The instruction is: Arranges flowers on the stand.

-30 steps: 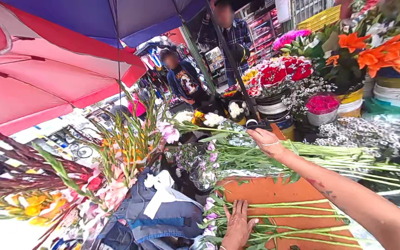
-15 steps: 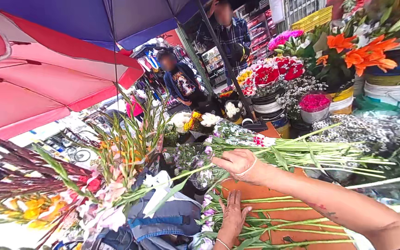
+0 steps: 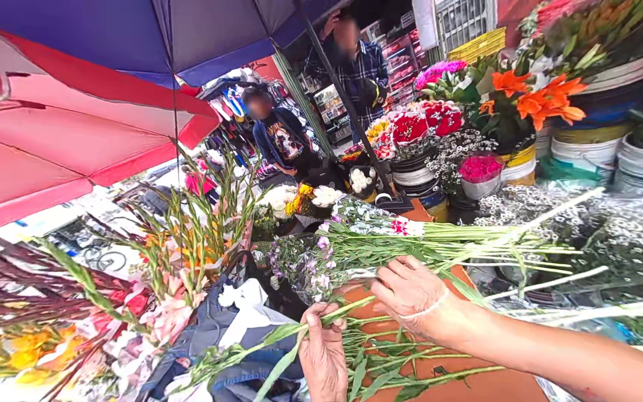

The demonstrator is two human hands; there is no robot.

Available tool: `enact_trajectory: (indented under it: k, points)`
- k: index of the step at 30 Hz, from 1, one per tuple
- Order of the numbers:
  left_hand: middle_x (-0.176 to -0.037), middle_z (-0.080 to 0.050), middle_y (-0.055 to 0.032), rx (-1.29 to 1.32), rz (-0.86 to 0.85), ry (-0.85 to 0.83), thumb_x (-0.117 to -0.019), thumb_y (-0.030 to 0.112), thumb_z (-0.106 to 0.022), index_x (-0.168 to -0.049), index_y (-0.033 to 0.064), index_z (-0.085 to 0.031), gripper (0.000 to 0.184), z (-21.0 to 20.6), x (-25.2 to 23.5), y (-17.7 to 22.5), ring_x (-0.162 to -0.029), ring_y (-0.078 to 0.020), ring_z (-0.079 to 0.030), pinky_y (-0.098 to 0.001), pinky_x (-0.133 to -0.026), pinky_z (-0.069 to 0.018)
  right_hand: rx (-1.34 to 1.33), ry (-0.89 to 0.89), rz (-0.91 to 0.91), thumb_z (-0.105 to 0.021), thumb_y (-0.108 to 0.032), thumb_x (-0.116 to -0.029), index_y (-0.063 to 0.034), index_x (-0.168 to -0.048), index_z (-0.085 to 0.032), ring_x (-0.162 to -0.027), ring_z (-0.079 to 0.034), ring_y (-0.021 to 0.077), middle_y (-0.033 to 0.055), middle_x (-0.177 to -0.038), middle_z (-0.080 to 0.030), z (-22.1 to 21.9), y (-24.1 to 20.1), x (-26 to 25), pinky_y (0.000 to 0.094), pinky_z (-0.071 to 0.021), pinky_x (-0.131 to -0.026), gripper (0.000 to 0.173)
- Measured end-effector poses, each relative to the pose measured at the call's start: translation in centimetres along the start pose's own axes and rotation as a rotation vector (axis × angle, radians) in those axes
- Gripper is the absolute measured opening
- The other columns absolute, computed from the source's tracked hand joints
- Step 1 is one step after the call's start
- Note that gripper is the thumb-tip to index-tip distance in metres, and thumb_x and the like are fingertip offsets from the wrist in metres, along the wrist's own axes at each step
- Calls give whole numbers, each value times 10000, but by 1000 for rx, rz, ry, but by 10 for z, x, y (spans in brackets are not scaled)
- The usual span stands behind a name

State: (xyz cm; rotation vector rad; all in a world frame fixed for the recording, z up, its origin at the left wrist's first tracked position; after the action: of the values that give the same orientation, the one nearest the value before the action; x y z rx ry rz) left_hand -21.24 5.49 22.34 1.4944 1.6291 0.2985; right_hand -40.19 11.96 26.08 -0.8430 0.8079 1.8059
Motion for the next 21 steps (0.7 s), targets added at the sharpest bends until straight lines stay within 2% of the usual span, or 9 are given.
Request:
enact_trajectory:
  k: [2, 4, 7, 11, 15, 17, 19, 20, 21]
  points:
    - [-934, -780, -96, -31, 0, -44, -1042, 260, -565, -1030, 110, -757, 244, -3, 6, 2, -781, -153, -762, -258, -700, -628, 71, -78, -61, -658, -168, -902, -89, -798, -657, -577, -652, 260, 85, -684, -626, 3, 17, 25, 399, -541, -532, 131]
    - [-963, -785, -89, -88, -21, -110, -1048, 220, -553, -1033, 121, -758, 228, -5, 11, 2, -801, -156, -768, -264, -710, -635, 133, -119, -104, -618, -176, -918, -81, -782, -626, -504, -622, 247, 78, -626, -597, 3, 35, 56, 381, -516, -469, 166]
    - [-972, -790, -58, -144, -42, -150, -1075, 168, -489, -1011, 150, -740, 260, -6, 16, 1, -803, -142, -770, -263, -712, -637, 221, -128, -147, -595, -195, -911, -77, -762, -615, -488, -628, 253, 80, -597, -597, 11, 63, 110, 398, -524, -457, 192]
    - [-870, -785, -25, -191, -7, 45, -1110, 107, -278, -974, 127, -669, 415, 3, 6, 14, -724, -121, -757, -247, -661, -629, 147, -309, -174, -581, -200, -962, -40, -824, -615, -565, -665, 314, 125, -665, -624, 48, 120, 199, 461, -556, -519, 214]
    - [-796, -769, -38, -265, 101, 124, -1114, 120, -294, -934, 81, -668, 417, 5, -7, 15, -643, -111, -734, -231, -593, -614, 101, -424, -214, -457, -374, -1041, -57, -834, -596, -567, -651, 312, 105, -653, -597, 90, 149, 281, 464, -533, -510, 404]
    - [-784, -762, -54, -274, 141, 86, -1107, 106, -312, -931, 70, -658, 390, -8, -8, 5, -618, -105, -721, -224, -566, -603, 70, -443, -277, -434, -588, -1013, -68, -1078, -663, -816, -705, 376, 163, -900, -680, 107, 133, 281, 565, -564, -724, 571]
    - [-800, -763, -77, -218, 166, 1, -1098, 88, -327, -953, 55, -660, 364, -34, -10, -8, -614, -118, -723, -230, -564, -606, -15, -394, -309, -430, -714, -954, -198, -1436, -558, -1115, -668, 381, 181, -1258, -654, 113, 107, 256, 602, -518, -941, 718]
    - [-830, -768, -96, -169, 175, -54, -1095, 89, -350, -985, 42, -658, 330, -51, -12, -15, -628, -134, -732, -240, -574, -613, -98, -333, -320, -469, -637, -984, -250, -1468, -532, -1077, -682, 306, 133, -1256, -657, 113, 94, 243, 516, -554, -900, 622]
    - [-893, -771, -113, -111, 181, -121, -1089, 114, -405, -1059, 31, -663, 273, -67, -14, -22, -672, -155, -744, -261, -612, -627, -227, -239, -354, -522, -493, -1023, -253, -1427, -582, -930, -703, 208, 80, -1134, -694, 111, 84, 233, 394, -594, -793, 474]
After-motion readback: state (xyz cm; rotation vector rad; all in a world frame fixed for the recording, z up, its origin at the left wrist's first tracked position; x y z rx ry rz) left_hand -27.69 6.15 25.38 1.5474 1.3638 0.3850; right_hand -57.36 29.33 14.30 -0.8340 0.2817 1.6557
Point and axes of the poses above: each hand's wrist, its own x-axis away from the middle knuckle, its own z-axis out of the back of the hand, y = z × x, the point moved 3 cm from there along -x, towards the middle knuckle
